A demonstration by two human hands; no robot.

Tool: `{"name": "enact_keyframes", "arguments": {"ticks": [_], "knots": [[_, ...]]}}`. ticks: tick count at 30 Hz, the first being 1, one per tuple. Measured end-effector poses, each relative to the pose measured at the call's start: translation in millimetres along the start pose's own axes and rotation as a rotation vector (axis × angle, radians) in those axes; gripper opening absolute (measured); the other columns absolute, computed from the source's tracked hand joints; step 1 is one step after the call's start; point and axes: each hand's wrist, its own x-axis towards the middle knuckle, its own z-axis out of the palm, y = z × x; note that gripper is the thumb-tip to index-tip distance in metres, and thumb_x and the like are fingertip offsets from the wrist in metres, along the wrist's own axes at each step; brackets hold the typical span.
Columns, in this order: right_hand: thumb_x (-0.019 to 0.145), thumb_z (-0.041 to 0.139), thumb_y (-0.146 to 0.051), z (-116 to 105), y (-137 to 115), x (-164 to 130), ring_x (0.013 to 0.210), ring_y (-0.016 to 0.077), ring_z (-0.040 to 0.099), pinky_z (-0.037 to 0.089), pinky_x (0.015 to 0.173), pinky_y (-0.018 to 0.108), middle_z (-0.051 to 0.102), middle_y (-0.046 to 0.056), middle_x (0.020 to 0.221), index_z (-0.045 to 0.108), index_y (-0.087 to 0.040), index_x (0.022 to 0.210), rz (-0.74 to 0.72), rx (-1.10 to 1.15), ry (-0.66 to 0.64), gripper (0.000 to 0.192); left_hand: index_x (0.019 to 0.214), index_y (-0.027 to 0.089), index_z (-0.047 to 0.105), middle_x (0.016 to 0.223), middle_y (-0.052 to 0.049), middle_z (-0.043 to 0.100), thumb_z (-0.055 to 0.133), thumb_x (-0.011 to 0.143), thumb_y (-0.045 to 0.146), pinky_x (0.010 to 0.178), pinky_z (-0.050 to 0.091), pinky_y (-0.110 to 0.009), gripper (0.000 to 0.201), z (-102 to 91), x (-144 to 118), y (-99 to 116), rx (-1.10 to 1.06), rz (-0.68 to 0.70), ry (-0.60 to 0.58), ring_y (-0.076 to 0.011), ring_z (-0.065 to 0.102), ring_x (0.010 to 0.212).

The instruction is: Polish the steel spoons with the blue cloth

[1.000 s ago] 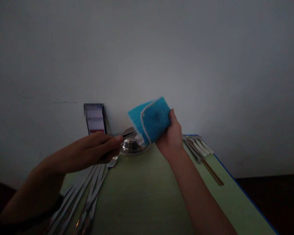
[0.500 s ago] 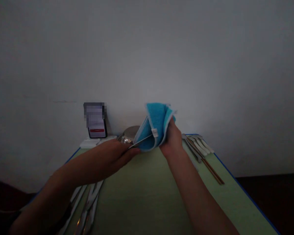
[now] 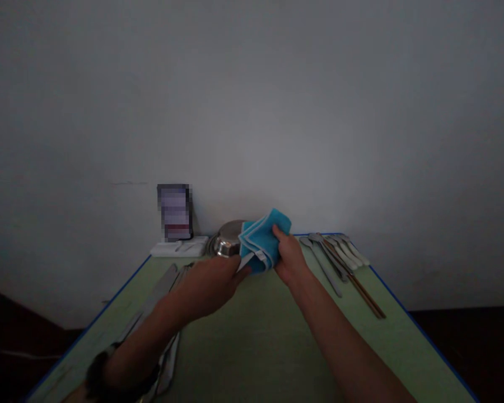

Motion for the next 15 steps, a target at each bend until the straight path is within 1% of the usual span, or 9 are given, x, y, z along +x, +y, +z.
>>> {"name": "enact_keyframes", "arguments": {"ticks": [2, 3, 4, 5, 7, 8, 10, 13, 15], "knots": [[0.072, 0.061, -0.022, -18, 4, -8, 0.063, 0.0174, 0.066, 0.054, 0.064, 0.032, 0.071, 0.003, 0.072, 0.062, -0.015, 0.08, -0.036, -0.01, 0.03, 0.011, 0.077, 0.015, 0.054, 0.073, -0.008, 0.062, 0.025, 0.087, 0.045, 0.06, 0.044, -0.031, 0.043, 12.5, -3, 6, -0.227, 0.05, -0.074, -0.0199, 0.059, 0.066], [0.07, 0.062, -0.024, -27, 7, -13, 0.063, 0.0167, 0.066, 0.054, 0.064, 0.031, 0.071, 0.002, 0.072, 0.062, -0.016, 0.08, -0.056, -0.014, 0.039, 0.013, 0.073, 0.015, 0.053, 0.067, -0.006, 0.06, 0.026, 0.086, 0.048, 0.058, 0.043, -0.027, 0.044, 21.0, -5, 10, -0.449, 0.06, -0.142, -0.0169, 0.057, 0.061], [0.069, 0.064, -0.027, -35, 10, -18, 0.063, 0.0163, 0.065, 0.054, 0.064, 0.03, 0.071, 0.001, 0.073, 0.062, -0.017, 0.081, -0.074, -0.021, 0.045, 0.016, 0.069, 0.015, 0.051, 0.059, -0.003, 0.056, 0.021, 0.087, 0.049, 0.054, 0.042, -0.025, 0.048, 30.8, -7, 13, -0.563, 0.053, -0.187, -0.0146, 0.054, 0.055], [0.067, 0.066, -0.028, -43, 14, -23, 0.062, 0.0167, 0.065, 0.054, 0.063, 0.031, 0.071, 0.001, 0.072, 0.062, -0.017, 0.082, -0.077, -0.032, 0.042, 0.019, 0.066, 0.015, 0.049, 0.055, -0.002, 0.053, 0.019, 0.087, 0.048, 0.052, 0.041, -0.024, 0.049, 41.5, -10, 16, -0.613, 0.044, -0.209, -0.0129, 0.051, 0.051], [0.064, 0.068, -0.03, -55, 23, -30, 0.061, 0.0176, 0.065, 0.053, 0.062, 0.032, 0.071, 0.002, 0.073, 0.063, -0.016, 0.083, -0.071, -0.059, 0.018, 0.024, 0.072, 0.015, 0.049, 0.053, 0.0, 0.051, 0.015, 0.088, 0.045, 0.048, 0.04, -0.021, 0.049, 63.3, -16, 18, -0.721, 0.017, -0.252, -0.0108, 0.048, 0.047], [0.062, 0.07, -0.029, -60, 27, -31, 0.061, 0.0181, 0.065, 0.053, 0.062, 0.032, 0.071, 0.003, 0.073, 0.064, -0.015, 0.083, -0.06, -0.072, 0.003, 0.026, 0.078, 0.014, 0.049, 0.053, 0.0, 0.052, 0.013, 0.088, 0.044, 0.044, 0.039, -0.02, 0.048, 73.4, -18, 18, -0.773, -0.004, -0.275, -0.0102, 0.046, 0.043], [0.059, 0.072, -0.027, -67, 34, -29, 0.061, 0.0188, 0.065, 0.053, 0.063, 0.033, 0.071, 0.004, 0.073, 0.064, -0.014, 0.081, -0.032, -0.09, -0.018, 0.027, 0.087, 0.012, 0.048, 0.057, -0.002, 0.056, 0.013, 0.089, 0.04, 0.042, 0.039, -0.02, 0.044, 89.7, -21, 16, -0.865, -0.04, -0.294, -0.0094, 0.046, 0.042], [0.058, 0.073, -0.028, -73, 41, -20, 0.066, 0.0197, 0.065, 0.052, 0.068, 0.035, 0.071, 0.003, 0.075, 0.064, -0.016, 0.083, 0.014, -0.081, -0.032, 0.029, 0.093, 0.013, 0.044, 0.063, -0.003, 0.061, 0.016, 0.089, 0.04, 0.042, 0.038, -0.019, 0.04, 103.5, -21, 11, -0.96, -0.068, -0.269, -0.0086, 0.046, 0.042], [0.064, 0.068, -0.037, -73, 43, -15, 0.075, 0.0207, 0.065, 0.051, 0.073, 0.036, 0.071, 0.004, 0.083, 0.063, -0.018, 0.089, 0.045, -0.057, -0.057, 0.032, 0.094, 0.014, 0.044, 0.062, -0.002, 0.061, 0.019, 0.089, 0.042, 0.041, 0.037, -0.018, 0.038, 107.4, -20, 10, -0.997, -0.072, -0.251, -0.008, 0.045, 0.041]]}}
